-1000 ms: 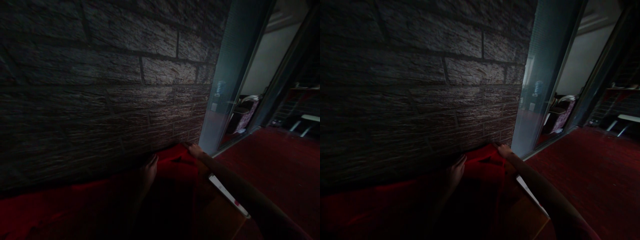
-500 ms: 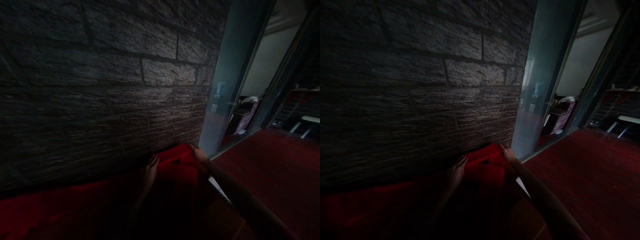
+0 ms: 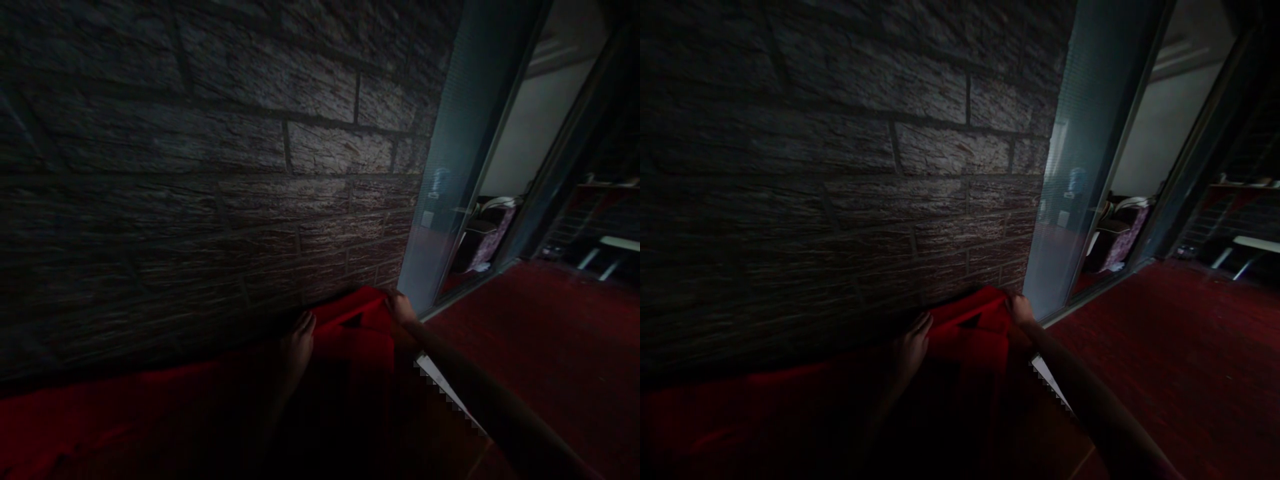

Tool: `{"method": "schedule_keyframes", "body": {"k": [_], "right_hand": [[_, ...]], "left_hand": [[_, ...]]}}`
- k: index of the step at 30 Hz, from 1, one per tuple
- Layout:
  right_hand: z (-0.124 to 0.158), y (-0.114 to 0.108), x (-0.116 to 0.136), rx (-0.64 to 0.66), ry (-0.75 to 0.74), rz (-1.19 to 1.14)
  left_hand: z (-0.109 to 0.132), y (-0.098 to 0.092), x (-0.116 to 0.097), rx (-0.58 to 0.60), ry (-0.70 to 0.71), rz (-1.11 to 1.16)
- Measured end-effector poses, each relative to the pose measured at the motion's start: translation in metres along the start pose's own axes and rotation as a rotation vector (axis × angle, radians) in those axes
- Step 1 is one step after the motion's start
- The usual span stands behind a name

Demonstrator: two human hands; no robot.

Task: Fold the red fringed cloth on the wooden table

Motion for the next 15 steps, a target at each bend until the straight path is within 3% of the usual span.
{"method": "schedule_keyframes", "body": {"k": [7,15], "right_hand": [[0.003,0.011,-0.01,0.009,0.129,-0.181],[0.002,0.012,-0.021,0.006,0.203,-0.317]], "left_hand": [[0.001,0.002,0.003,0.009,-0.072,-0.029],[0.002,0.004,0.006,0.122,-0.121,-0.021]]}}
Point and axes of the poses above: each hand's wrist, its own z-axis away from the middle knuckle, its own y-axis out of the palm, x = y × z, the point moved 7 cm from there along -z, towards the middle knuckle, and after that the axes turned 4 degrees about -z, right-handed, at the moved point
